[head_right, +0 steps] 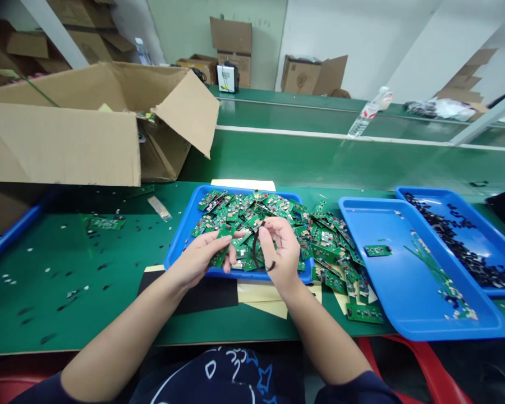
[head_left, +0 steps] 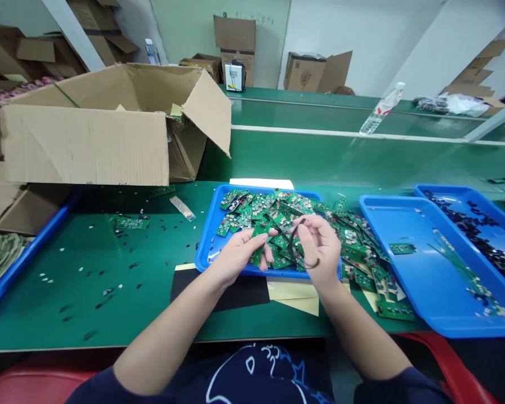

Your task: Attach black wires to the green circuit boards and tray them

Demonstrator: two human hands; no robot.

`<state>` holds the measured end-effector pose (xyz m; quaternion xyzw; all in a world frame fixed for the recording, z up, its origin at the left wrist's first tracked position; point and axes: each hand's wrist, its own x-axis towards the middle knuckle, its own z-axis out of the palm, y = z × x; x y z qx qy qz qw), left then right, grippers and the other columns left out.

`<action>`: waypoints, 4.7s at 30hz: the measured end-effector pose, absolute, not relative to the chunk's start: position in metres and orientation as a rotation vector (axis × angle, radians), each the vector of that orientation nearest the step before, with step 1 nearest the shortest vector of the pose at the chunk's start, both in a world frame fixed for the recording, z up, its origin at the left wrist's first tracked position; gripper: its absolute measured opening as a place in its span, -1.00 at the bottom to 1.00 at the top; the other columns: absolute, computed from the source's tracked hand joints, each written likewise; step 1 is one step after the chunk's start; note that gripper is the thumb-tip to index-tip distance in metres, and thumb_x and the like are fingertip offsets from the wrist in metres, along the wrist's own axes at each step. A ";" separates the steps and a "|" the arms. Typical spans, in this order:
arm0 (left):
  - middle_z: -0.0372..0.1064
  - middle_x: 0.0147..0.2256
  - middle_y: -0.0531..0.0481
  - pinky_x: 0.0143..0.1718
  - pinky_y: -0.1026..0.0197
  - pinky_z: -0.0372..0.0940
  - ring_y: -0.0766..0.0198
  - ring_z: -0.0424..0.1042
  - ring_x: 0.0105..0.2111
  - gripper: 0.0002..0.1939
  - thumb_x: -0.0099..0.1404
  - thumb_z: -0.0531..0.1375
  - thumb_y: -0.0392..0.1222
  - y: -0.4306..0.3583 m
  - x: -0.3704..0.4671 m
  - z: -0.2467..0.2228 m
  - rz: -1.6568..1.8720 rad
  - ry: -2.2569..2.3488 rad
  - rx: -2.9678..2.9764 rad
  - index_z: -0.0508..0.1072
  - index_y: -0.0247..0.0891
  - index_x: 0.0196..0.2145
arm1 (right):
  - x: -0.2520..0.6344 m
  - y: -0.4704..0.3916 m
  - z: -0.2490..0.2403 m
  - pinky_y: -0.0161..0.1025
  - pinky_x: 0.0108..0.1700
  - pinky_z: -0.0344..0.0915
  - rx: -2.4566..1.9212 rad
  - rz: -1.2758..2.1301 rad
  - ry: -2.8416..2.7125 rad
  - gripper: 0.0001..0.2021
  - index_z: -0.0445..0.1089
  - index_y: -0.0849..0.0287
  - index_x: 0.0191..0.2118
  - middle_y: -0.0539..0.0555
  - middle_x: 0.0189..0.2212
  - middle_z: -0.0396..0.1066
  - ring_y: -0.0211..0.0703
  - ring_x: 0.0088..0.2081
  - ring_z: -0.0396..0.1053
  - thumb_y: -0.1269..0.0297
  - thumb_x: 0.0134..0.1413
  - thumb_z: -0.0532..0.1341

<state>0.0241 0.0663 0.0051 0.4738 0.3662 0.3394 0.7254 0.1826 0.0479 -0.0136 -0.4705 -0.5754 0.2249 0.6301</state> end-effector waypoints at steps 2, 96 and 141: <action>0.43 -0.54 0.00 -0.62 0.37 0.26 0.41 0.35 -0.70 -0.84 0.15 0.16 -0.16 0.067 0.024 0.004 0.727 0.872 1.077 0.34 -0.33 -0.43 | 0.188 0.049 -0.010 -0.18 -0.28 0.33 -1.076 0.474 -1.557 -0.92 0.25 0.12 -0.38 0.09 -0.36 0.32 -0.14 -0.29 0.34 0.34 0.14 0.07; 0.22 -0.13 -0.10 -0.07 0.05 0.29 0.17 0.27 -0.09 -0.58 0.29 0.10 -0.23 0.080 0.010 -0.009 1.272 0.863 2.244 0.24 -0.08 0.11 | 0.193 0.046 -0.009 -0.20 -0.35 0.40 -0.818 0.357 -1.741 -0.73 0.38 0.15 -0.11 0.17 -0.19 0.38 -0.24 -0.40 0.39 0.48 0.05 0.11; 0.23 -0.31 -0.01 -0.28 0.21 0.36 0.30 0.31 -0.30 -0.60 0.20 0.20 -0.14 0.076 0.014 -0.013 1.245 0.822 2.118 0.37 -0.09 0.02 | 0.177 0.045 -0.008 -0.33 -0.52 0.38 -0.895 1.585 -1.040 -0.54 0.20 0.11 -0.07 -0.17 -0.65 0.34 -0.31 -0.62 0.38 0.18 -0.11 0.32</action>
